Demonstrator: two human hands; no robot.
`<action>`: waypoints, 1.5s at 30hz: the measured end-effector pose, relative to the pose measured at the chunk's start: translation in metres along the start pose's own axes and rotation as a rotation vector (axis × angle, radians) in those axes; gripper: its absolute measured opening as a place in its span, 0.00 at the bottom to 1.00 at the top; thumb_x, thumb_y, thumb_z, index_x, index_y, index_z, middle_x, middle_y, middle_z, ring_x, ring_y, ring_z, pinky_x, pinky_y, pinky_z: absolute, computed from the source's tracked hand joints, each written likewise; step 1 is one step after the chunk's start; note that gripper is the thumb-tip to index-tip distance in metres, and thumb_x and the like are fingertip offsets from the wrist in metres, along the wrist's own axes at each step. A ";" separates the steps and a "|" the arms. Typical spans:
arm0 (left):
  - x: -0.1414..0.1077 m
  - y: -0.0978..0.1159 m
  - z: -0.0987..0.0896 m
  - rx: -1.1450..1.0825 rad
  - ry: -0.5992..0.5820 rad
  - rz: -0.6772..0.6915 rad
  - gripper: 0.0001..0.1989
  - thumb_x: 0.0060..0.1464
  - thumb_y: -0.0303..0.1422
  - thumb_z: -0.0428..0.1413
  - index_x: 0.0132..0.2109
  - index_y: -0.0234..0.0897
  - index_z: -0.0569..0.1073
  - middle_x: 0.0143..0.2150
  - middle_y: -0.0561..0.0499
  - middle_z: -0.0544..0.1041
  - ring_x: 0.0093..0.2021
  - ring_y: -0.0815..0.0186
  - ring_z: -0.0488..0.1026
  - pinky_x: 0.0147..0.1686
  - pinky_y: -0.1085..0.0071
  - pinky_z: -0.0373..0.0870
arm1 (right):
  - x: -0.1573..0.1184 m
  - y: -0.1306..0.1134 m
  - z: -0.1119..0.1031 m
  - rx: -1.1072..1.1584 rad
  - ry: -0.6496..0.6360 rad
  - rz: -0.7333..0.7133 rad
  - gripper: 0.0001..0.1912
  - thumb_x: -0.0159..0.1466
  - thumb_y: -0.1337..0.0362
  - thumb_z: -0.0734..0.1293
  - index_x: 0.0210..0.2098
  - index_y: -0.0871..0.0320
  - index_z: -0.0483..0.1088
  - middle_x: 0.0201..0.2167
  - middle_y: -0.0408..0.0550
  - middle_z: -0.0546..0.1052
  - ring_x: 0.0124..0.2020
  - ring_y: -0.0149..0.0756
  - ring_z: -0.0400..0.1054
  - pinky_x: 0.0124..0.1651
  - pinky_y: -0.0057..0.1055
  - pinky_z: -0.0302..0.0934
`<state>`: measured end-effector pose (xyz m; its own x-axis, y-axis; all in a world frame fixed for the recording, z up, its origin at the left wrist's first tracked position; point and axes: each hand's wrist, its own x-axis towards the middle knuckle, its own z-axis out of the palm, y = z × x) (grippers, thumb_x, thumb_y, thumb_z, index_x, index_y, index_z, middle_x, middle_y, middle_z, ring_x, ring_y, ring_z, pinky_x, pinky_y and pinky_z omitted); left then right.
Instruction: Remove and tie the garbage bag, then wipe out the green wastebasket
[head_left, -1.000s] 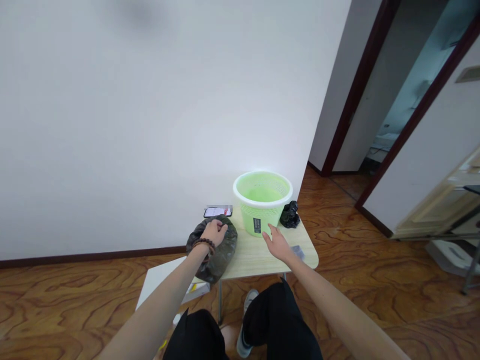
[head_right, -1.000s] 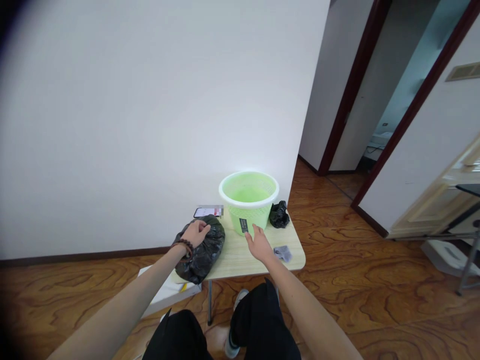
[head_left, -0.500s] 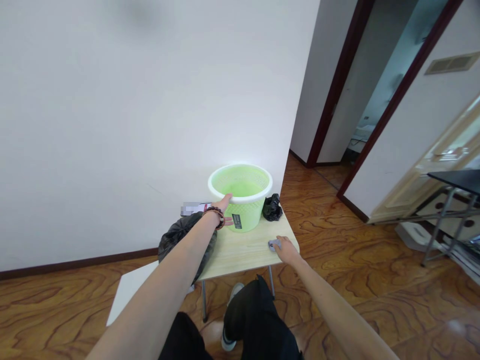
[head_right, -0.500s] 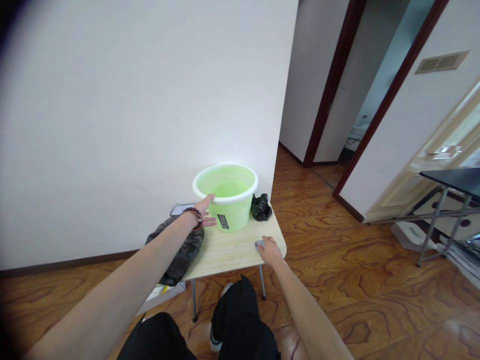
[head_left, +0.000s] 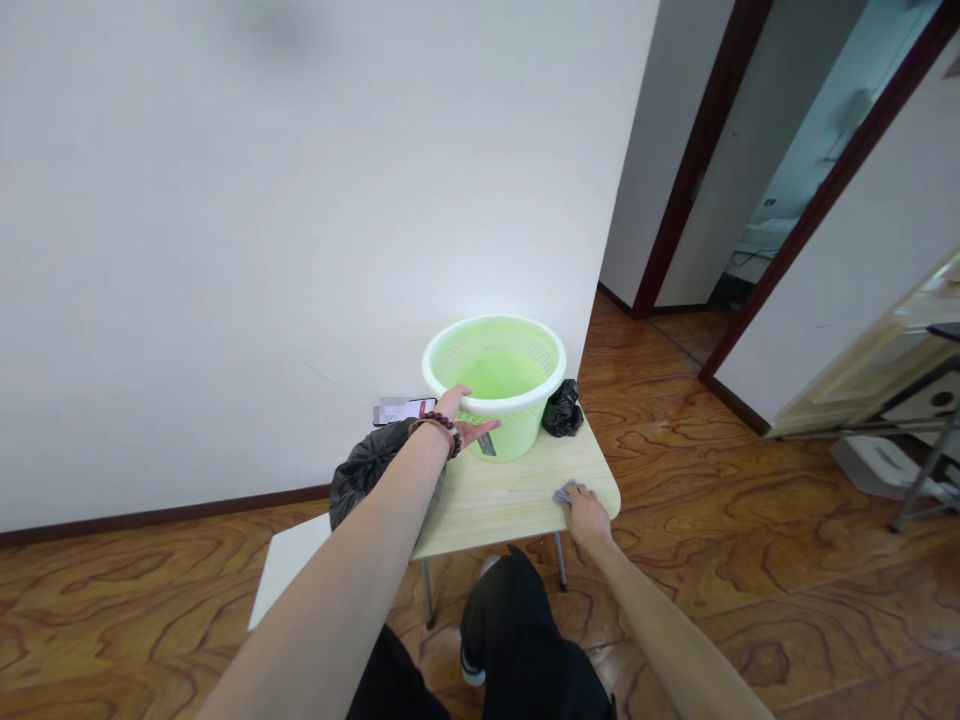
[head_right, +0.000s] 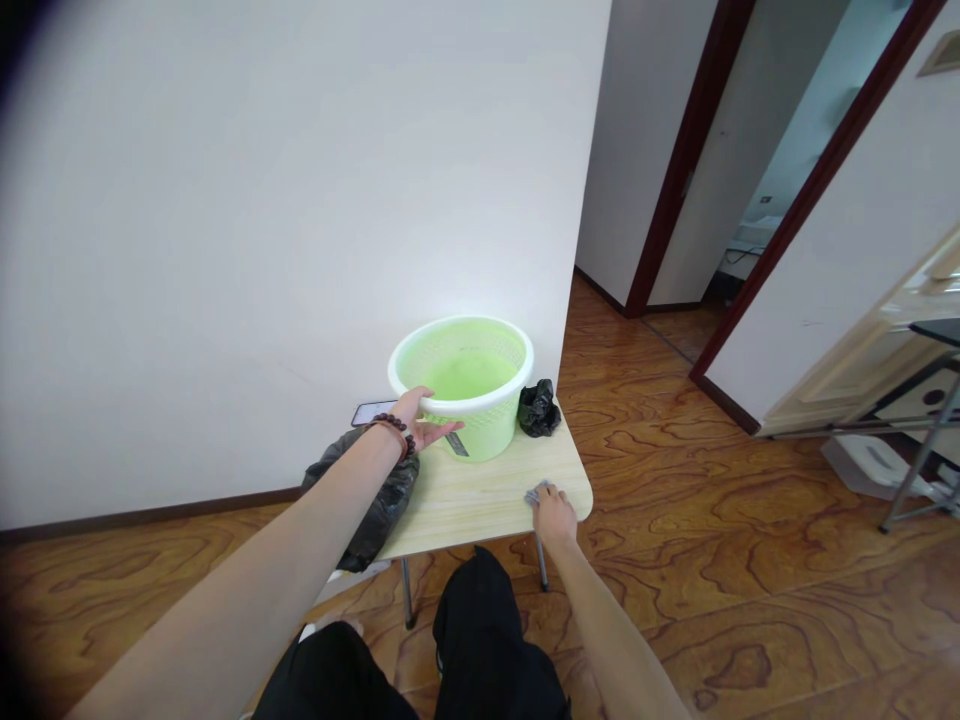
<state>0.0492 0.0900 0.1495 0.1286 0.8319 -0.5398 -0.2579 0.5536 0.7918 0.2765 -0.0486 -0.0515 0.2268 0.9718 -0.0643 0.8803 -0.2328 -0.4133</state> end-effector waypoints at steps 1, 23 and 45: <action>0.000 -0.001 0.001 -0.101 -0.008 -0.054 0.28 0.46 0.29 0.53 0.55 0.23 0.58 0.48 0.29 0.70 0.43 0.51 0.76 0.32 0.61 0.78 | 0.001 0.002 -0.004 0.093 0.007 0.020 0.13 0.64 0.63 0.57 0.46 0.57 0.67 0.45 0.55 0.73 0.46 0.42 0.66 0.47 0.35 0.57; -0.171 -0.114 0.005 -0.544 -0.271 0.172 0.24 0.41 0.18 0.54 0.48 0.37 0.65 0.52 0.42 0.72 0.51 0.50 0.72 0.44 0.46 0.73 | -0.118 -0.104 -0.208 2.017 0.137 -0.080 0.09 0.57 0.64 0.67 0.38 0.56 0.70 0.40 0.43 0.75 0.43 0.31 0.70 0.49 0.31 0.66; -0.289 -0.174 -0.013 -0.305 0.095 0.444 0.29 0.41 0.20 0.54 0.53 0.42 0.66 0.53 0.46 0.71 0.46 0.57 0.73 0.31 0.63 0.78 | -0.230 -0.151 -0.162 1.515 0.358 -0.189 0.18 0.57 0.61 0.65 0.47 0.57 0.69 0.45 0.50 0.74 0.42 0.41 0.71 0.44 0.40 0.70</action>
<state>0.0442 -0.2475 0.1637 -0.1393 0.9683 -0.2074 -0.5352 0.1026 0.8385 0.1593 -0.2430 0.1732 0.4429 0.8713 0.2115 -0.2661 0.3530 -0.8970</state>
